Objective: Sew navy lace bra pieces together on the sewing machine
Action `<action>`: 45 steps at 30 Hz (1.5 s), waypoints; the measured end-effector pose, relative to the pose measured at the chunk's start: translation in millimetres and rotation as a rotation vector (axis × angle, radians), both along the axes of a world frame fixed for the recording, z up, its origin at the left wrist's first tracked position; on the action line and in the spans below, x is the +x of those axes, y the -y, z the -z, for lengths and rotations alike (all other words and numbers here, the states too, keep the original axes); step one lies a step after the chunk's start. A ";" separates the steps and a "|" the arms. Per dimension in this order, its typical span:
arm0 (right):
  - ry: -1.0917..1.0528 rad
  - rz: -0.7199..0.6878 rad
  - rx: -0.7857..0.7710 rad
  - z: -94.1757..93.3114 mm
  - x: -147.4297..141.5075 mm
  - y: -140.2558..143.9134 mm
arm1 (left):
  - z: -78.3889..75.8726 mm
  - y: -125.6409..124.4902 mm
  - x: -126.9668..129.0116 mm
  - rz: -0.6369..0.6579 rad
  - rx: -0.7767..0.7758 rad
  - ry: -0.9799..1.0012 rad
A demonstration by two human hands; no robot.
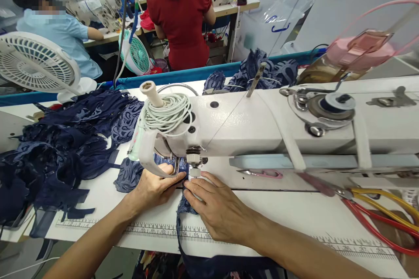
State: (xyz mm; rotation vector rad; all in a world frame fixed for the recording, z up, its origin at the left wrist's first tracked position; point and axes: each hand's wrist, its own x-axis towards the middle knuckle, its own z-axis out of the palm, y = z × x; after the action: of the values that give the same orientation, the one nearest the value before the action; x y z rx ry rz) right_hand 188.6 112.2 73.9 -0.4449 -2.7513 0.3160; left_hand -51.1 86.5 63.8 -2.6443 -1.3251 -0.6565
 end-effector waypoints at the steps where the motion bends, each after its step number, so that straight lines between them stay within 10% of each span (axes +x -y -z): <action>1: -0.007 0.003 -0.002 -0.4 -0.3 -0.3 | -0.5 0.2 0.8 -0.006 -0.002 -0.011; 25: 0.088 0.042 -0.043 7.0 -2.3 -15.9 | 14.1 -13.6 4.1 -0.044 0.002 0.007; 45: 0.044 0.017 -0.047 -2.5 -0.2 -9.0 | -9.0 -1.7 16.9 -0.155 0.017 -0.048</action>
State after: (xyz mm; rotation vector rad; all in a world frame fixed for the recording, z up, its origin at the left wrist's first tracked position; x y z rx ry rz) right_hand 188.4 121.2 76.4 -0.4924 -2.7858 0.3713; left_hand -34.2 88.2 72.8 -2.4958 -1.4850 -0.5764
